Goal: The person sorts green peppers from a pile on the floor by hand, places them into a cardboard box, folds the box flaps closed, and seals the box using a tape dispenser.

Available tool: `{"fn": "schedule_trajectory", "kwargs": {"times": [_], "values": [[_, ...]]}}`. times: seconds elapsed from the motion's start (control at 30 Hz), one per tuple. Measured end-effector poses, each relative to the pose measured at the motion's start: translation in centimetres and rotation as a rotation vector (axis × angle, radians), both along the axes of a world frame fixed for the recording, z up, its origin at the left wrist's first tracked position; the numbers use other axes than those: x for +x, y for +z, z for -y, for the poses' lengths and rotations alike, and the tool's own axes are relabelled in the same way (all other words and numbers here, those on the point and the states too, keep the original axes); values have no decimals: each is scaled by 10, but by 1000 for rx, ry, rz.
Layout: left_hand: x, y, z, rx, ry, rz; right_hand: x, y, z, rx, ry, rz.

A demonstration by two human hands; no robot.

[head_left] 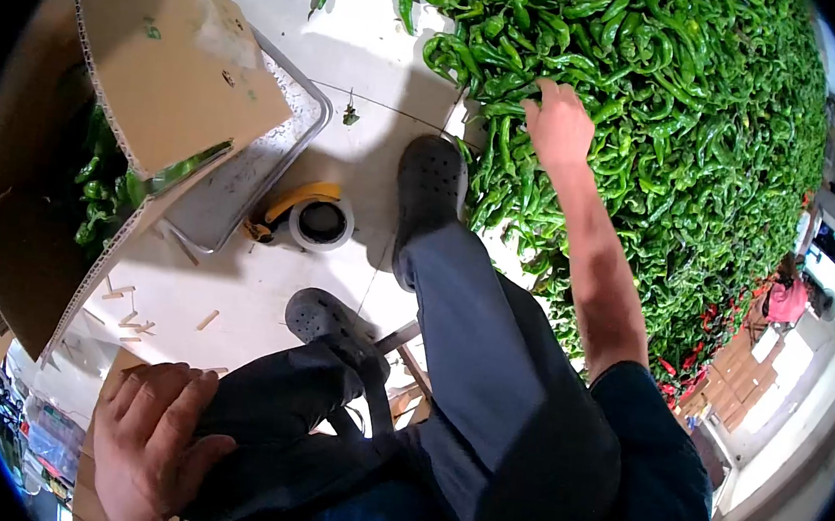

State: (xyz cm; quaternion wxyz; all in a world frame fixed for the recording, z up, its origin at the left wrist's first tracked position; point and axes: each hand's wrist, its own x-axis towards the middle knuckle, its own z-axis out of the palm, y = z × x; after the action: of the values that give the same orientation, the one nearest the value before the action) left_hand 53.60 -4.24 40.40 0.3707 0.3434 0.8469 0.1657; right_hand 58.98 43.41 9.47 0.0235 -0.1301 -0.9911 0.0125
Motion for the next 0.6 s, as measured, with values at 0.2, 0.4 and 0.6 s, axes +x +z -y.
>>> {"fn": "schedule_trajectory", "kwargs": {"times": [0.2, 0.4, 0.6], "values": [[3, -9, -1, -28, 58, 38, -8, -22, -25, 23, 195, 87], [-1, -31, 2, -51, 100, 33, -4, -7, -32, -237, 182, -385], [-9, -46, -15, -1, 46, 200, 17, 46, 44, -807, -421, -53]]}}
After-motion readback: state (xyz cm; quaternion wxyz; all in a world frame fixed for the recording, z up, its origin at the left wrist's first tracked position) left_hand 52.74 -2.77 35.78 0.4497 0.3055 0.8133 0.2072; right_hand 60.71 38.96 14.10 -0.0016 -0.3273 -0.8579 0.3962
